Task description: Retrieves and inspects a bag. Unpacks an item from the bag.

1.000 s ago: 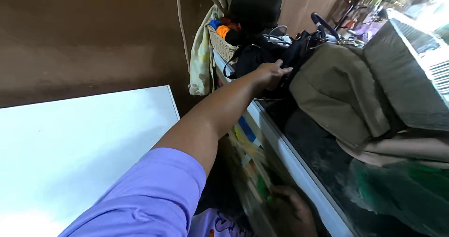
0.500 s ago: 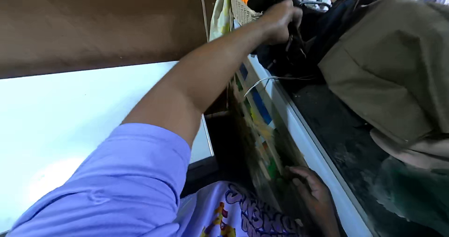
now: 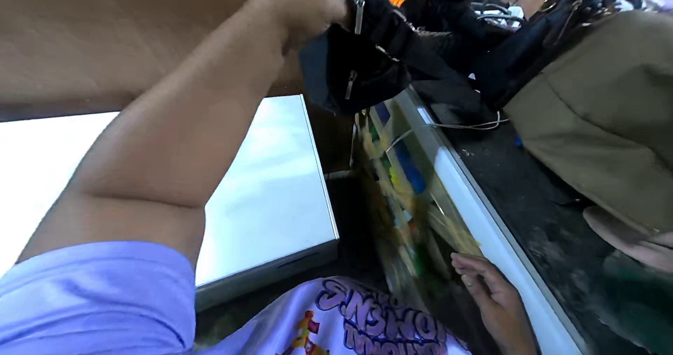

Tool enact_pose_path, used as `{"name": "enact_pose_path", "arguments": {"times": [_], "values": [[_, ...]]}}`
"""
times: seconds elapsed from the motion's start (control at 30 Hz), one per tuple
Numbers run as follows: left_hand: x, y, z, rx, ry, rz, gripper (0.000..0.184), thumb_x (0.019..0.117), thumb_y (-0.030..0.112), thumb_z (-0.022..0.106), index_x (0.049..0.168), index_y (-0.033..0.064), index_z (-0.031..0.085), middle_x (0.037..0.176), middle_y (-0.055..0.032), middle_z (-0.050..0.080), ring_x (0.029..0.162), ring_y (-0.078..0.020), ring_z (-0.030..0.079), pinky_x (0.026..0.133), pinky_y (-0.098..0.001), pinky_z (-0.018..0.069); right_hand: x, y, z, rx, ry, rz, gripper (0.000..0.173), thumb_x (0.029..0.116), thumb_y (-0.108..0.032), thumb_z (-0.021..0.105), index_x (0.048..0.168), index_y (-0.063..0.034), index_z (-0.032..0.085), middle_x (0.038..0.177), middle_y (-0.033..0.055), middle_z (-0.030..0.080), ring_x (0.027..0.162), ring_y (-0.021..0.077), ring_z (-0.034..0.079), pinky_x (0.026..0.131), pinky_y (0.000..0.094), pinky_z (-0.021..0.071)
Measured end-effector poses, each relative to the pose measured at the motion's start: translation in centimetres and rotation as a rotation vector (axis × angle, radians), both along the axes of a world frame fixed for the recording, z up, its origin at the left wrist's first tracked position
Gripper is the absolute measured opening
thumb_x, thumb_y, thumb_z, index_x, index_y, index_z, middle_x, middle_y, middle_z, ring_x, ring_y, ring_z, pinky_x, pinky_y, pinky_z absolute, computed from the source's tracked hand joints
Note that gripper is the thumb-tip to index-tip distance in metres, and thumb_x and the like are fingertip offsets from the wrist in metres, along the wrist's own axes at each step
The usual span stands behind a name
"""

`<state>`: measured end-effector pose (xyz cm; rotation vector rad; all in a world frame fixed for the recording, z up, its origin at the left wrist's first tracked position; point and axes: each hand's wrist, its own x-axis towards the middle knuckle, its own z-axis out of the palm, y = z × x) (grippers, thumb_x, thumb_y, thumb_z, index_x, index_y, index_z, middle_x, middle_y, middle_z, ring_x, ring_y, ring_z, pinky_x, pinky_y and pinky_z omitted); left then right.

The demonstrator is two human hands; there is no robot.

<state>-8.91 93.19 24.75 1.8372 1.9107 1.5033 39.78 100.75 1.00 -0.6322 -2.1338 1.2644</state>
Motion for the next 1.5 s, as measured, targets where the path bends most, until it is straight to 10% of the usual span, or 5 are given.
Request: {"name": "enact_pose_path", "arguments": {"times": [0.5, 0.8, 1.0, 1.2, 1.5], "values": [[-8.1, -18.6, -3.4, 0.192, -0.103, 0.228, 0.024, 0.0907, 0.007, 0.06, 0.109, 0.0206, 0.065, 0.096, 0.0133, 0.065, 0.085, 0.0033, 0.063, 0.074, -0.0165, 0.055, -15.3, -1.3, 2.4, -0.058, 0.054, 0.023, 0.024, 0.0979, -0.009, 0.059, 0.116, 0.0022, 0.07, 0.116, 0.0111, 0.07, 0.097, 0.0099, 0.069, 0.087, 0.0252, 0.059], [-11.7, -30.0, -6.7, 0.303, 0.001, 0.259, 0.03, 0.1061, 0.026, 0.04, 0.115, 0.0043, 0.059, 0.121, 0.0019, 0.061, 0.119, -0.0054, 0.057, 0.106, -0.024, 0.045, -28.4, -2.7, 2.9, -0.858, 0.019, 0.114, 0.048, 0.1109, -0.029, 0.04, 0.156, -0.0139, 0.034, 0.138, 0.013, 0.058, 0.104, 0.0238, 0.068, 0.086, 0.0397, 0.0584], [-8.0, -32.8, -7.4, 0.202, 0.049, 0.242, 0.013, 0.0936, 0.019, 0.045, 0.092, 0.0202, 0.058, 0.11, 0.0123, 0.06, 0.106, 0.0017, 0.057, 0.092, -0.0179, 0.0489, -35.7, -10.7, 1.7, -0.314, -0.047, 0.349, 0.078, 0.0893, -0.015, 0.079, 0.155, -0.0073, 0.038, 0.151, 0.0201, 0.049, 0.121, 0.031, 0.062, 0.095, 0.0477, 0.0565], [-5.8, -33.2, -12.8, -0.088, 0.146, 0.211, 0.015, 0.0698, 0.0, 0.063, 0.084, 0.0035, 0.06, 0.115, -0.0089, 0.06, 0.104, -0.0127, 0.059, 0.087, -0.0315, 0.0531, -40.3, -19.5, 2.7, 0.245, -0.076, 0.643, 0.121, 0.0636, -0.025, 0.098, 0.162, -0.0105, 0.029, 0.169, 0.0196, 0.019, 0.147, 0.0397, 0.038, 0.112, 0.0588, 0.0441], [-4.7, -37.1, -21.0, -0.438, 0.301, 0.18, 0.03, 0.0823, -0.017, 0.058, 0.089, 0.0047, 0.078, 0.117, -0.0207, 0.066, 0.11, -0.0403, 0.063, 0.091, -0.0597, 0.0527, -40.4, -23.6, 0.4, 0.46, -0.526, 0.751, 0.07, 0.0861, -0.014, 0.079, 0.151, -0.0175, 0.052, 0.16, 0.0122, 0.041, 0.138, 0.0364, 0.05, 0.108, 0.0582, 0.0462]]}}
